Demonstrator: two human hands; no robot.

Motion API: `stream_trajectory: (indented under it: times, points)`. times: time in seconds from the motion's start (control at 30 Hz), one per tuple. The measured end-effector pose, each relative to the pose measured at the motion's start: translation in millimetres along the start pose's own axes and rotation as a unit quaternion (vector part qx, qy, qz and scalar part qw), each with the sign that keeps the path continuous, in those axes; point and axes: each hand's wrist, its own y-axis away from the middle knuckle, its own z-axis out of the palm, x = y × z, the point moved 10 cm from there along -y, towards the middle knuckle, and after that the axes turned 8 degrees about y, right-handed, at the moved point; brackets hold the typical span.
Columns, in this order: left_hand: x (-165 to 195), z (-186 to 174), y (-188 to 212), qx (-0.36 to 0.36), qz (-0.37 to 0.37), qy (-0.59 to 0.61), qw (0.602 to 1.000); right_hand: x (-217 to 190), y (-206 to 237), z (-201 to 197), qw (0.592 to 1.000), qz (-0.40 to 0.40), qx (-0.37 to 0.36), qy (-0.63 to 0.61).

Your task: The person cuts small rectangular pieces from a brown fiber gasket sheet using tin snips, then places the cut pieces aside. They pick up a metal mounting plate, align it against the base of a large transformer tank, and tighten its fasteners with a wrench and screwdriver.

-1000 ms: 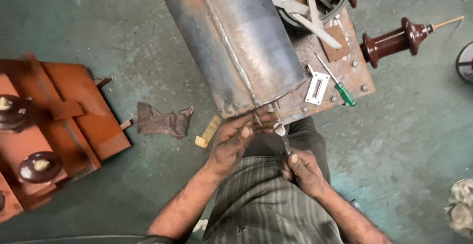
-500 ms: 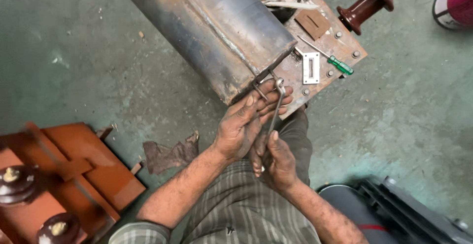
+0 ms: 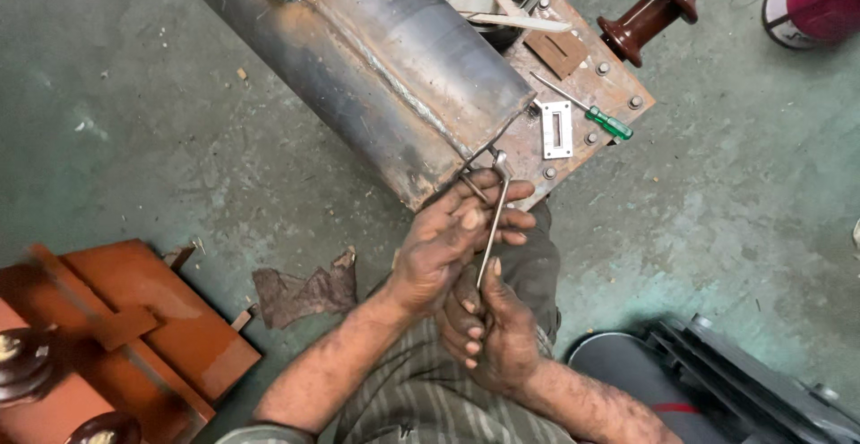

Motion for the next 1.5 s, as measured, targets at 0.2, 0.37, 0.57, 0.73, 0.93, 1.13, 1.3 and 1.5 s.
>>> stream_trajectory:
  times: [0.2, 0.37, 0.57, 0.73, 0.93, 1.13, 1.3, 1.5]
  points:
    - [-1.7, -2.1, -0.2, 0.061, 0.01, -0.057, 0.996, 3.6, 3.5, -10.9, 0.999, 0.044, 0.021, 0.016]
    - [0.2, -2.5, 2.7, 0.108, 0.014, -0.05, 0.993, 3.2, 7.1, -7.3, 0.996, 0.088, -0.024, -0.023]
    - [0.0, -3.8, 2.2, 0.129, 0.038, -0.055, 0.989, -7.9, 10.3, -6.1, 0.993, 0.101, -0.06, -0.007]
    - [-3.9, -7.3, 1.7, 0.133, 0.052, -0.045, 0.989, -11.8, 16.5, -10.0, 0.99, 0.127, -0.064, -0.014]
    - [-5.4, -9.8, 2.0, 0.122, 0.054, -0.057, 0.989, -13.0, 16.0, -13.4, 0.989, 0.139, -0.042, -0.006]
    - [-2.4, -4.0, -1.5, 0.04, 0.042, -0.081, 0.995, -6.0, 8.4, -10.4, 0.995, 0.08, 0.019, 0.053]
    - [-3.1, -8.8, 4.5, 0.018, 0.033, -0.082, 0.996, 11.7, 6.6, -25.6, 0.998, 0.008, 0.03, 0.062]
    - [0.7, -23.9, 23.3, 0.019, 0.015, -0.113, 0.993, -45.6, 12.2, -131.5, 0.855, -0.188, 0.213, 0.434]
